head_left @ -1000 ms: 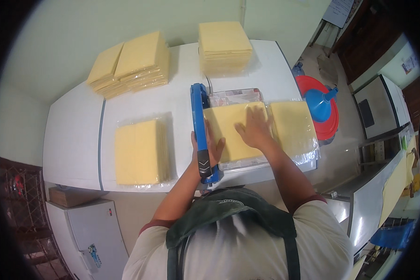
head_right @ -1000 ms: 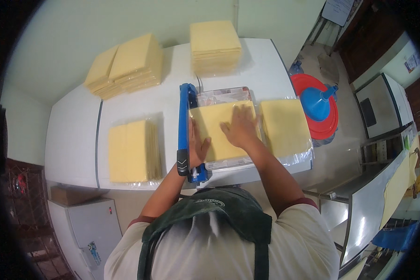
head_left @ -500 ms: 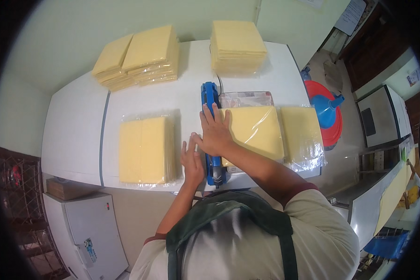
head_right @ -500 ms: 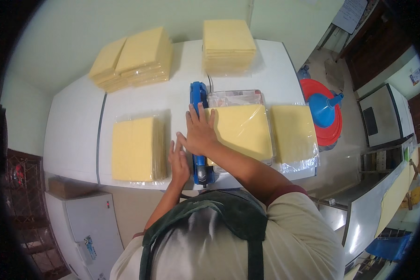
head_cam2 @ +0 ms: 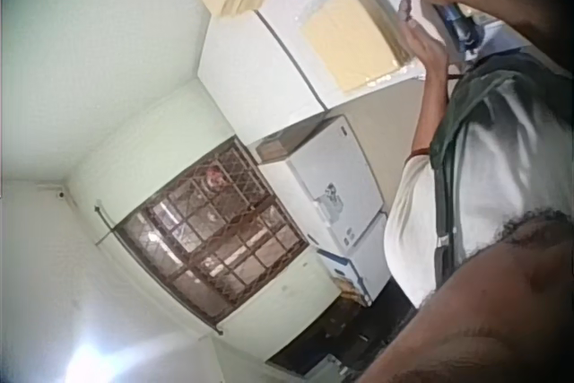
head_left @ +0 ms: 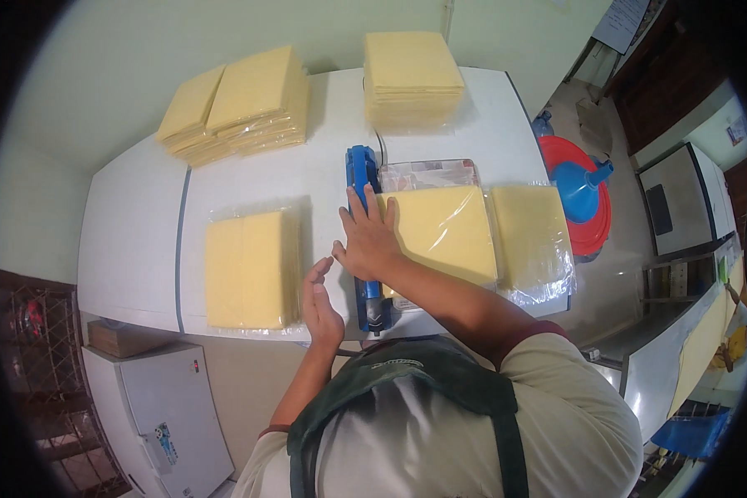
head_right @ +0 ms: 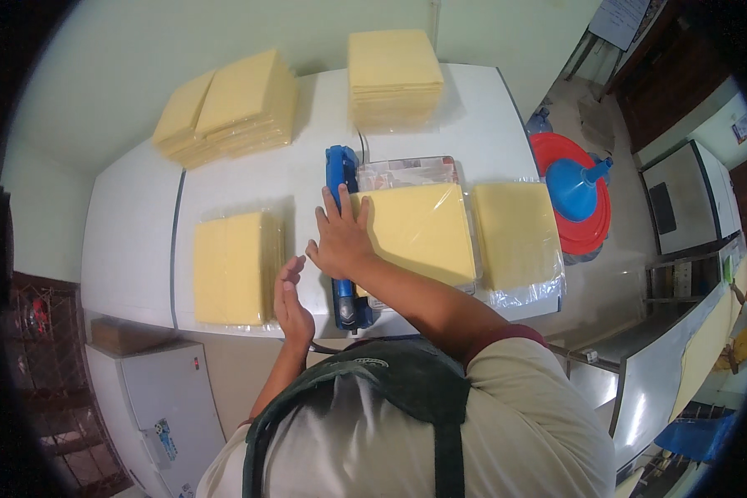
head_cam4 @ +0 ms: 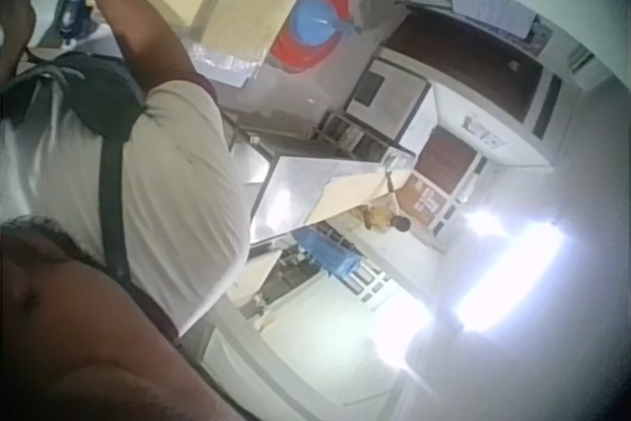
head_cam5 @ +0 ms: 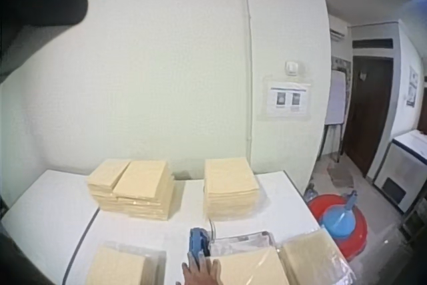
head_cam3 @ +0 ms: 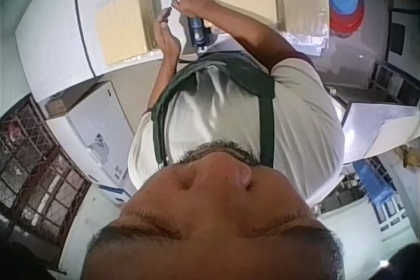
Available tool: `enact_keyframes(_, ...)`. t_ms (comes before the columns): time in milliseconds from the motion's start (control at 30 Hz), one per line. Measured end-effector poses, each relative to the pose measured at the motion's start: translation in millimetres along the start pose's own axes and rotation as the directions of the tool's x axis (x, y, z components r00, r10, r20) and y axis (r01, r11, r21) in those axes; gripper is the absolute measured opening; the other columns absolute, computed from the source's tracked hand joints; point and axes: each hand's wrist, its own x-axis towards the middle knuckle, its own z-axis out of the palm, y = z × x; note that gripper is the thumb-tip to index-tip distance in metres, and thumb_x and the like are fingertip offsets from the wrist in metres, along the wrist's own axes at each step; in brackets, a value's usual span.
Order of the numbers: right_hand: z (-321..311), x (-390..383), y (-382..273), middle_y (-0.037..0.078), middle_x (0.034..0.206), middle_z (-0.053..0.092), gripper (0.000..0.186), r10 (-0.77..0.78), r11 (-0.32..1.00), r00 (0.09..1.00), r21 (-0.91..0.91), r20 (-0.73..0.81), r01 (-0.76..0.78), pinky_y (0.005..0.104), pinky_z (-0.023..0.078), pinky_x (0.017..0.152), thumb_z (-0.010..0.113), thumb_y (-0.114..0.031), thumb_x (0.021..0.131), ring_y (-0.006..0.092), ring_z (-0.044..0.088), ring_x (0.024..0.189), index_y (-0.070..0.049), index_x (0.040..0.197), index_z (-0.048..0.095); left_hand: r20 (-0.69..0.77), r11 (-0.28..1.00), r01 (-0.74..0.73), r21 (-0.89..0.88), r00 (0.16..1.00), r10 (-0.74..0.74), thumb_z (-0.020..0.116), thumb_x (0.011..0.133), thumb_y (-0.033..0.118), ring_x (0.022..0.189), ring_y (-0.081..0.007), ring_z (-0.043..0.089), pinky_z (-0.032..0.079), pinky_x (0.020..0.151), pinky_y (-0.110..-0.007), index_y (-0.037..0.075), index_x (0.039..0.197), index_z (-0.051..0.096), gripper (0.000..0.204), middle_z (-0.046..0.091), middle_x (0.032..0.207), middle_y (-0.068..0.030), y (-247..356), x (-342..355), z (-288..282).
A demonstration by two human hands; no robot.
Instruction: Seal plastic bags containing square slices of food using an impulse sealer.
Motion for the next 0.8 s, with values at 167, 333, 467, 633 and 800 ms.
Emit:
enact_keyframes(167,-4,-2,3,0.021,0.162,0.017,0.065,0.03,0.997,0.999,0.068,0.023,-0.032,0.0685,0.007,0.116,0.057,-0.036,0.085,0.0435,0.005,0.151,-0.002,0.14,0.05,-0.004,0.991,-0.011,-0.136,1.0,0.011,0.031,0.108,0.034,0.117,-0.0266,0.056,0.04,0.104,-0.039,-0.005,0.132,0.05,0.05,0.059,0.127,-0.019,44,-8,13)
enact_keyframes(333,-13,-4,9,0.022,0.162,0.014,0.066,-0.056,0.99,0.996,0.131,0.07,0.047,0.0701,0.005,0.115,0.061,-0.035,0.082,0.0453,0.002,0.151,-0.003,0.139,0.052,0.598,0.969,0.165,-0.184,0.801,-0.023,0.037,0.108,0.028,0.11,-0.019,0.057,0.042,0.101,-0.035,-0.002,0.124,0.058,0.04,0.061,0.12,-0.0121,98,-22,18)
enact_keyframes(467,-19,0,21,0.023,0.159,0.025,0.057,-0.228,0.962,0.969,0.178,0.097,0.209,0.0644,0.014,0.116,0.06,-0.033,0.084,0.0444,0.015,0.149,-0.007,0.136,0.056,0.867,0.87,0.479,-0.114,0.475,-0.148,0.042,0.108,0.029,0.11,-0.0167,0.056,0.043,0.1,-0.032,-0.001,0.128,0.058,0.039,0.061,0.119,-0.0088,97,-45,51)
enact_keyframes(633,-22,40,113,0.019,0.113,0.068,0.038,0.18,0.72,0.908,0.679,-0.379,0.141,0.0474,0.046,0.098,0.053,-0.035,0.093,0.0368,0.064,0.106,-0.003,0.111,0.067,0.874,0.472,0.882,-0.011,0.238,-0.424,0.043,0.108,0.031,0.111,-0.0165,0.059,0.046,0.099,-0.029,-0.003,0.129,0.056,0.042,0.063,0.122,-0.0087,38,-62,81)
enact_keyframes(800,-53,7,179,0.023,0.097,0.07,0.048,0.205,0.978,0.971,0.06,-0.124,-0.199,0.0497,0.051,0.088,0.044,-0.041,0.098,0.0428,0.066,0.093,-0.001,0.097,0.071,0.841,0.195,0.979,-0.051,0.147,-0.52,0.043,0.107,0.034,0.116,-0.0219,0.062,0.049,0.1,-0.034,0.0,0.141,0.046,0.048,0.061,0.132,-0.0125,0,-66,89)
